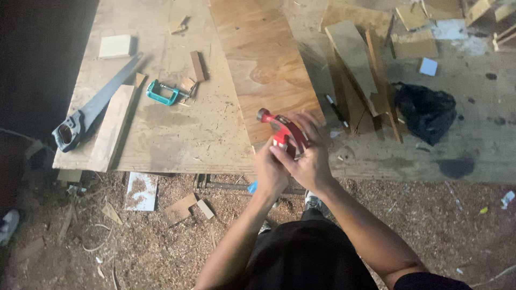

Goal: The person hammers nails into a wooden board to attach it to a wooden frame. They flip the board over and continue hammering nails into the other side to secure the assembly.

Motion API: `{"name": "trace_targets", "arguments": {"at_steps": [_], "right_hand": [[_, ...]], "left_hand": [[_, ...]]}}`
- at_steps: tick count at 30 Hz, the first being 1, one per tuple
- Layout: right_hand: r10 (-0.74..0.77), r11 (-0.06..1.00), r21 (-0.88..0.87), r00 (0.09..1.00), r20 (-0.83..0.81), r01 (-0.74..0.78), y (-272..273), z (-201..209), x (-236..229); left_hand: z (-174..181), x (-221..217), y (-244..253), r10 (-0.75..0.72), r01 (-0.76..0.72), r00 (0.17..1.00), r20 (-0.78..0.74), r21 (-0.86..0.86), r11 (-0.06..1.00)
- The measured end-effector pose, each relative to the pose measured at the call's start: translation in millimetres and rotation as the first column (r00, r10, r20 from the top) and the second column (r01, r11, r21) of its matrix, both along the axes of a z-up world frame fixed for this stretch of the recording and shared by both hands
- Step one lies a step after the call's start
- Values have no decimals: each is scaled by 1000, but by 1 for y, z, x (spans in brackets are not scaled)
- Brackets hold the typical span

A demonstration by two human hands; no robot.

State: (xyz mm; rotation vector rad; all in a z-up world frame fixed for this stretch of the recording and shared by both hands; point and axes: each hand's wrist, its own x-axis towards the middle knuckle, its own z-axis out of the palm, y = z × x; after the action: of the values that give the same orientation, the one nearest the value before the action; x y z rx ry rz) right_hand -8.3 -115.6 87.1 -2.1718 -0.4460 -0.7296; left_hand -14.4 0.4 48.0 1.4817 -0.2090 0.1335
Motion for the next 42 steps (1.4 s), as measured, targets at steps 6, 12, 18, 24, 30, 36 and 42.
{"name": "trace_targets", "arguments": {"at_steps": [6, 12, 18, 24, 30, 36, 42], "right_hand": [[108, 948, 314, 974, -201, -40, -21, -10, 14], [317, 769, 639, 880, -353, -20, -47, -5, 42], [433, 558, 829, 844, -316, 24, -51, -9, 52], [482, 534, 845, 835, -265, -40, -54, -8, 46], [461, 403, 913, 877, -137, -69, -71, 3, 48], [472, 419, 907, 865, -171, -49, -98, 5, 51], [382, 727, 686, 829, -408, 2, -102, -10, 42]], "left_hand": [[-2, 12, -13, -218, 228, 928, -301, 0, 974], [-10, 22, -7, -573, 463, 746, -338, -355, 812], [-31, 25, 1, -741, 513, 619, -259, -581, 632], [-48, 18, 2, -772, 530, 575, -271, -596, 604], [-46, 11, 10, -479, 427, 832, -278, -230, 875], [-33, 16, 22, -43, 58, 993, -109, 142, 988], [-13, 35, 26, 18, -11, 993, -115, 57, 998]]}}
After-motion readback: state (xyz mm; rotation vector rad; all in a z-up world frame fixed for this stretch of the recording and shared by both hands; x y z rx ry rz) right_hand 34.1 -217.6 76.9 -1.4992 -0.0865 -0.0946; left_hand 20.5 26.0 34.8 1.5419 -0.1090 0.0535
